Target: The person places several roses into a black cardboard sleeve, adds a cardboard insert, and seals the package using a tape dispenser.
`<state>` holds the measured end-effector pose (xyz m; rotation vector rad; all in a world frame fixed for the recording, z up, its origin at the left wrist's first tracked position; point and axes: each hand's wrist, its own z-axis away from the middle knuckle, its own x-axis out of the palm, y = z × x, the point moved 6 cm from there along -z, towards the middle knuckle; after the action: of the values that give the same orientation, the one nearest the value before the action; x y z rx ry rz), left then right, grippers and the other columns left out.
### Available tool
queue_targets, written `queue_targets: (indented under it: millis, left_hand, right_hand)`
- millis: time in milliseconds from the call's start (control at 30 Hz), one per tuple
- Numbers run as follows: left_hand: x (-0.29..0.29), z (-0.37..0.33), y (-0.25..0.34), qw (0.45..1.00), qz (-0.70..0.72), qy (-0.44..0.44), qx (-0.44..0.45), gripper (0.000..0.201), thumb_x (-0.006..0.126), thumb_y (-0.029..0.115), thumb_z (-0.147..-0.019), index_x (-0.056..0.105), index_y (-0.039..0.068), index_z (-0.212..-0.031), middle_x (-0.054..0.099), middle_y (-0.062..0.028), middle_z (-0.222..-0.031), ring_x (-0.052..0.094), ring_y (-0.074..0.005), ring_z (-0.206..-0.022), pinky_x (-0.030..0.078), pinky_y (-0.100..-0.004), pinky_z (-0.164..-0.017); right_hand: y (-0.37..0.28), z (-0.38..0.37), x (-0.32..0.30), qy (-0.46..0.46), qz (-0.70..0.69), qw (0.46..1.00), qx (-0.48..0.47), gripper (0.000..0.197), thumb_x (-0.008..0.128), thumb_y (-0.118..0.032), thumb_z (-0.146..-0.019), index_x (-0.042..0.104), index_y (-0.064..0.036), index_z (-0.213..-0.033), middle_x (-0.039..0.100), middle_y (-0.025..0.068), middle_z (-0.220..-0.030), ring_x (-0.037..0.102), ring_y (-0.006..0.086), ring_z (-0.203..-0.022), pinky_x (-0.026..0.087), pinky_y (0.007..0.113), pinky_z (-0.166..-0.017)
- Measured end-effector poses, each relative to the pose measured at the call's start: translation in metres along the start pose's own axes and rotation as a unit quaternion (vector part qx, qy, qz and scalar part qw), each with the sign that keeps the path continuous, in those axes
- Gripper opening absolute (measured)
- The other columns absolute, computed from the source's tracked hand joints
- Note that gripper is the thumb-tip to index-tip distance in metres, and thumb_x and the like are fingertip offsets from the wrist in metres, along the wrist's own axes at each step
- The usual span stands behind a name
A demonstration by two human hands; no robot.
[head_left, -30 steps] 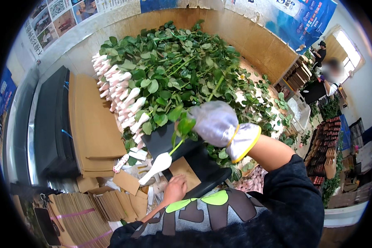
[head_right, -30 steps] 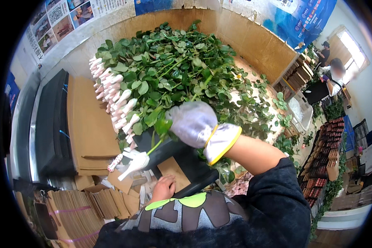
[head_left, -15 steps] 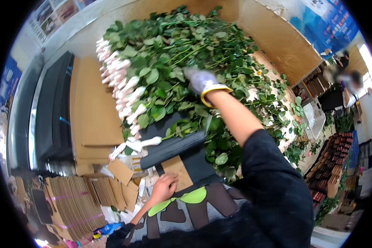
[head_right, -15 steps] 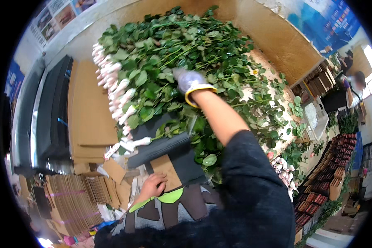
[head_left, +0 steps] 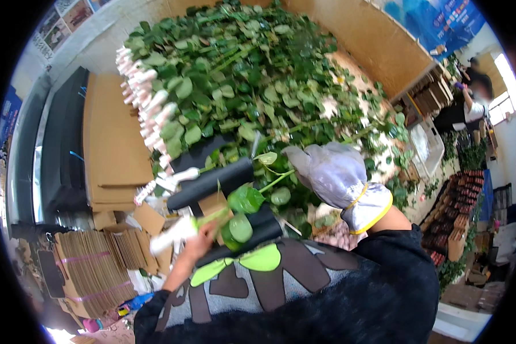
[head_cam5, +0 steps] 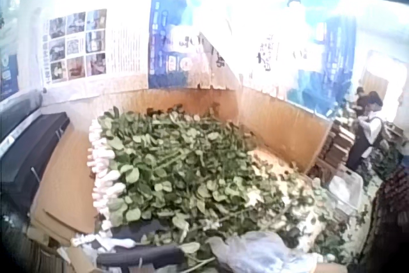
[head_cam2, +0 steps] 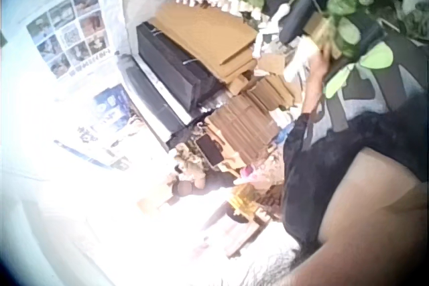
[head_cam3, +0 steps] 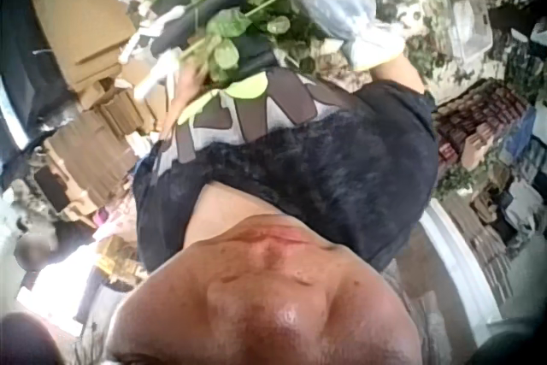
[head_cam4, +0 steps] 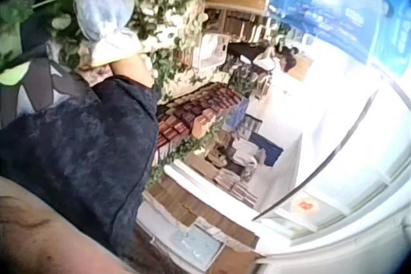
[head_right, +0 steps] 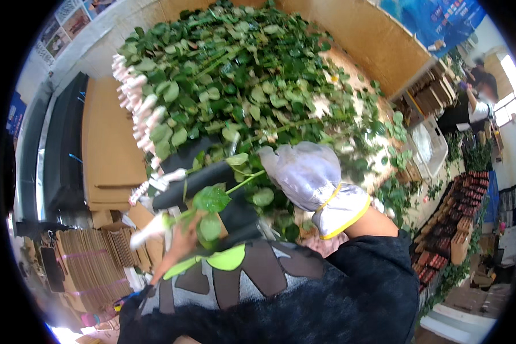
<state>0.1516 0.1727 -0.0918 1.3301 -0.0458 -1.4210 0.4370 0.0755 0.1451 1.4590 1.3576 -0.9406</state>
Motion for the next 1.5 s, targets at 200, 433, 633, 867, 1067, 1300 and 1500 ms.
queue_targets:
  millis: [200,433,633,867,1067,1300,1500]
  left_hand:
    - [-0.005,-0.009,-0.03,0.928,0.361,-0.088,-0.003,0.058,0.026,0.044,-0.102,0.062,0.002,-0.118,0.067,-0.0116,-0.11,0.053,-0.0224,-0.116,0.037,-0.0348,-0.103]
    - [-0.012,0.007,0.031,0.988,0.084,-0.045,0.119,0.06,0.077,0.02,-0.071,0.058,0.019,-0.128,0.063,-0.0063,-0.101,0.051,-0.0288,-0.102,0.04,-0.0387,-0.094]
    - [-0.004,-0.003,0.055,0.971,-0.069,-0.007,0.23,0.037,0.078,0.019,-0.067,0.071,0.018,-0.103,0.056,-0.005,-0.105,0.049,-0.0286,-0.104,0.039,-0.0415,-0.091]
    - [-0.008,0.018,0.017,0.977,0.064,-0.013,0.205,0.034,0.074,0.009,-0.067,0.068,0.008,-0.101,0.065,-0.0083,-0.1,0.055,-0.0275,-0.105,0.043,-0.0387,-0.094]
    - [0.001,0.02,-0.008,0.988,0.061,-0.009,0.142,0.041,0.079,0.009,-0.065,0.072,0.018,-0.104,0.052,-0.0134,-0.128,0.047,-0.0319,-0.12,0.04,-0.0432,-0.1]
    - [-0.005,0.026,-0.005,0.959,0.045,0.134,0.246,0.048,0.086,0.01,-0.059,0.073,0.026,-0.102,0.001,-0.0254,-0.153,0.03,-0.0461,-0.134,0.033,-0.0486,-0.108]
    - [-0.004,0.031,0.006,0.953,-0.005,0.136,0.269,0.041,0.083,0.02,-0.064,0.072,0.027,-0.103,0.028,-0.0192,-0.146,0.028,-0.0454,-0.133,0.031,-0.0514,-0.108]
  right_hand:
    - [-0.019,0.116,0.154,-0.269,-0.116,0.956,-0.007,0.027,0.052,-0.015,-0.084,0.06,-0.0109,-0.109,0.065,0.013,-0.091,0.066,0.0311,-0.066,0.055,0.04,-0.058]
    - [0.037,-0.026,0.097,0.008,-0.178,0.973,0.146,0.026,0.055,-0.013,-0.086,0.063,-0.0108,-0.111,0.068,0.0129,-0.092,0.067,0.0313,-0.077,0.054,0.04,-0.065]
    - [0.059,-0.071,0.204,-0.34,-0.054,0.927,0.146,0.03,0.052,-0.02,-0.087,0.062,-0.0118,-0.114,0.066,0.0147,-0.108,0.065,0.0309,-0.094,0.053,0.041,-0.082]
    - [0.142,-0.01,-0.021,0.064,0.051,0.985,0.153,0.021,0.053,-0.024,-0.091,0.065,-0.0125,-0.105,0.067,0.0118,-0.094,0.065,0.0288,-0.08,0.052,0.038,-0.069]
    - [0.022,0.047,0.046,-0.097,-0.14,0.985,0.021,0.019,0.054,-0.015,-0.082,0.063,-0.0176,-0.099,0.063,0.0031,-0.077,0.061,0.0242,-0.064,0.05,0.034,-0.057]
    - [-0.02,0.075,0.158,-0.282,-0.076,0.956,-0.01,0.026,0.049,-0.019,-0.086,0.058,-0.0138,-0.11,0.065,0.01,-0.096,0.066,0.03,-0.082,0.053,0.039,-0.067]
    - [-0.017,0.066,0.176,-0.351,-0.028,0.935,-0.049,0.019,0.051,-0.021,-0.084,0.065,-0.0145,-0.095,0.065,0.0088,-0.075,0.064,0.0297,-0.064,0.052,0.043,-0.053]
